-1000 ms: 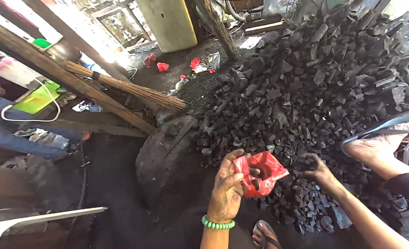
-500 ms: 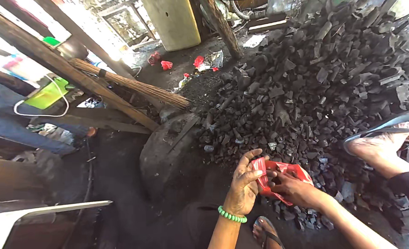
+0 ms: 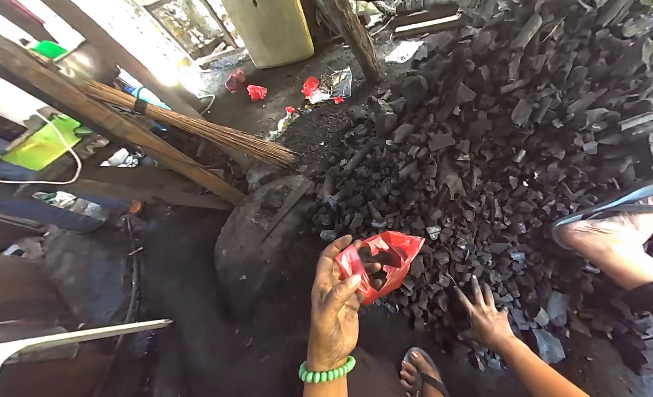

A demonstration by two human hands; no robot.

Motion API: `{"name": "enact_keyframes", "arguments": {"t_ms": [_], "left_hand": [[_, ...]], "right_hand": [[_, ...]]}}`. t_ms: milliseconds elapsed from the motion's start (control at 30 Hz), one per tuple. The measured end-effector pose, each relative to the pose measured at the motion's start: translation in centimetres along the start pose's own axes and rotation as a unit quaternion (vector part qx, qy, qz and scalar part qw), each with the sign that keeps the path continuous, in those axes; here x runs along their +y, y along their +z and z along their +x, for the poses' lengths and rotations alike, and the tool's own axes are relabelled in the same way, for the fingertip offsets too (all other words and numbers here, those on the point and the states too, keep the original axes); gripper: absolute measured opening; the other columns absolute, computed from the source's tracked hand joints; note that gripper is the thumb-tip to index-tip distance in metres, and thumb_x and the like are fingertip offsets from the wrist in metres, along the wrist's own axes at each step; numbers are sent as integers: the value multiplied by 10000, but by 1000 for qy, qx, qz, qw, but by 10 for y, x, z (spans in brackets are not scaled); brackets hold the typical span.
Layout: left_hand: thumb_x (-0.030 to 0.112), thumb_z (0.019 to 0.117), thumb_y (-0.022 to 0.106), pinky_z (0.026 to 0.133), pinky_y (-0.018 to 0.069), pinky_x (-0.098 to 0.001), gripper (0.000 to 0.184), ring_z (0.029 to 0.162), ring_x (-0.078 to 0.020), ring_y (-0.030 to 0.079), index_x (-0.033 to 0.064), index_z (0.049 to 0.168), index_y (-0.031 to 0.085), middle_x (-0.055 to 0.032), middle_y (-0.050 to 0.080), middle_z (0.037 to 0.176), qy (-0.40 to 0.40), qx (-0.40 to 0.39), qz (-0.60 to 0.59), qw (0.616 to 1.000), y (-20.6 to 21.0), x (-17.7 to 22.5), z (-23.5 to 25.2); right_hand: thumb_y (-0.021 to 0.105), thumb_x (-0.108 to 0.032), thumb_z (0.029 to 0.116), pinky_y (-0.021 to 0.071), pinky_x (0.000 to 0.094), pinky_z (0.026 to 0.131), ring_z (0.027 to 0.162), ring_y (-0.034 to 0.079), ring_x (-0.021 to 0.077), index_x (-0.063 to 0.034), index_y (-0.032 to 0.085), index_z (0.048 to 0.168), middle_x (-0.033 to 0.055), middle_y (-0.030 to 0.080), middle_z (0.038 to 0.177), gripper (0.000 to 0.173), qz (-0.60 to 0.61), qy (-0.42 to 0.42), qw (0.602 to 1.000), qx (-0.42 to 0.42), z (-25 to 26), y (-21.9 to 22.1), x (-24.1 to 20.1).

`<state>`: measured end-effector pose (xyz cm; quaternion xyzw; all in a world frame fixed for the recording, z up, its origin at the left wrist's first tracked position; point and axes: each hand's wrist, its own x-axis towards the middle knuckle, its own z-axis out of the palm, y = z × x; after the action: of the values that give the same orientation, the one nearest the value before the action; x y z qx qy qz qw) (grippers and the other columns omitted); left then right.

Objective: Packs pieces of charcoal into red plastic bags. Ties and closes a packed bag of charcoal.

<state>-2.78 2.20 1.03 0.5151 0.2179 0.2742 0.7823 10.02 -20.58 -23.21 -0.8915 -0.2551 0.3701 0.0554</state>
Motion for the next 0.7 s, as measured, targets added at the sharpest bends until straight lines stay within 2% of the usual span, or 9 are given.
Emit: {"name": "enact_keyframes", "arguments": {"t_ms": [100, 167, 233, 333, 400, 433, 500, 567, 700], "left_hand": [[366, 756, 818, 746, 628, -363, 699, 934, -221, 729, 174, 1374, 556, -118, 687, 1199, 8, 15, -3, 1000, -4, 2, 4], [353, 773, 797, 745, 631, -365, 678, 932, -224, 732, 178, 1379, 549, -115, 688, 1195, 4, 21, -11, 1000, -5, 4, 5], [342, 791, 777, 737, 629, -364, 645, 927, -232, 735, 180, 1372, 549, -127, 695, 1187, -6, 23, -24, 999, -6, 4, 5], [306, 819, 714, 716, 624, -352, 586, 909, -230, 739, 179, 1368, 551, -137, 703, 1175, -23, 24, -37, 999, -5, 4, 3], [294, 828, 693, 714, 621, -353, 587, 911, -233, 736, 175, 1383, 542, -147, 699, 1179, -34, 23, -46, 998, -4, 4, 2], [295, 830, 686, 719, 619, -354, 587, 918, -233, 734, 179, 1387, 539, -148, 695, 1193, -39, 21, -48, 998, -4, 5, 2], [307, 823, 688, 716, 617, -351, 580, 912, -227, 735, 187, 1372, 545, -137, 698, 1205, -47, 12, -48, 998, -3, 5, 3], [324, 797, 727, 725, 617, -358, 614, 910, -237, 734, 186, 1368, 546, -142, 695, 1212, -61, -5, -54, 997, -2, 4, 3], [353, 753, 774, 702, 619, -347, 685, 886, -234, 734, 171, 1372, 542, -155, 695, 1179, -88, -48, -50, 994, 1, 2, 1]], "right_hand": [[837, -309, 823, 413, 747, 991, 1509, 192, 534, -280, 323, 1615, 216, 106, 1701, 945, -20, -23, 1000, 3, 0, 2, 8], [807, -269, 852, 446, 717, 979, 1491, 234, 535, -249, 451, 1552, 230, 165, 1683, 785, -10, -18, 1000, -1, 8, -4, 15], [759, -222, 892, 471, 685, 981, 1483, 257, 523, -247, 506, 1515, 241, 184, 1672, 673, 7, 9, 1000, 0, 14, -10, 14], [715, -182, 918, 440, 714, 987, 1492, 243, 523, -278, 468, 1541, 242, 147, 1683, 677, -1, 17, 1000, -1, 12, -7, 6], [757, -229, 893, 403, 749, 995, 1503, 201, 534, -294, 419, 1569, 245, 126, 1688, 758, -17, -3, 1000, -10, 8, 0, 10], [770, -235, 888, 405, 756, 991, 1500, 199, 545, -272, 434, 1561, 259, 140, 1680, 754, -20, -15, 1000, -13, 6, 1, 13], [750, -224, 902, 450, 716, 980, 1471, 249, 560, -232, 483, 1528, 283, 216, 1646, 680, -15, -29, 999, -17, 4, 1, 21], [734, -255, 914, 458, 663, 1027, 1451, 292, 555, -219, 514, 1506, 298, 276, 1613, 632, 8, -28, 1000, -5, 7, -1, 33], [795, -161, 864, 444, 597, 1078, 1333, 488, 480, -133, 573, 1433, 307, 446, 1480, 611, 184, -16, 981, 58, 19, -14, 57]]}}
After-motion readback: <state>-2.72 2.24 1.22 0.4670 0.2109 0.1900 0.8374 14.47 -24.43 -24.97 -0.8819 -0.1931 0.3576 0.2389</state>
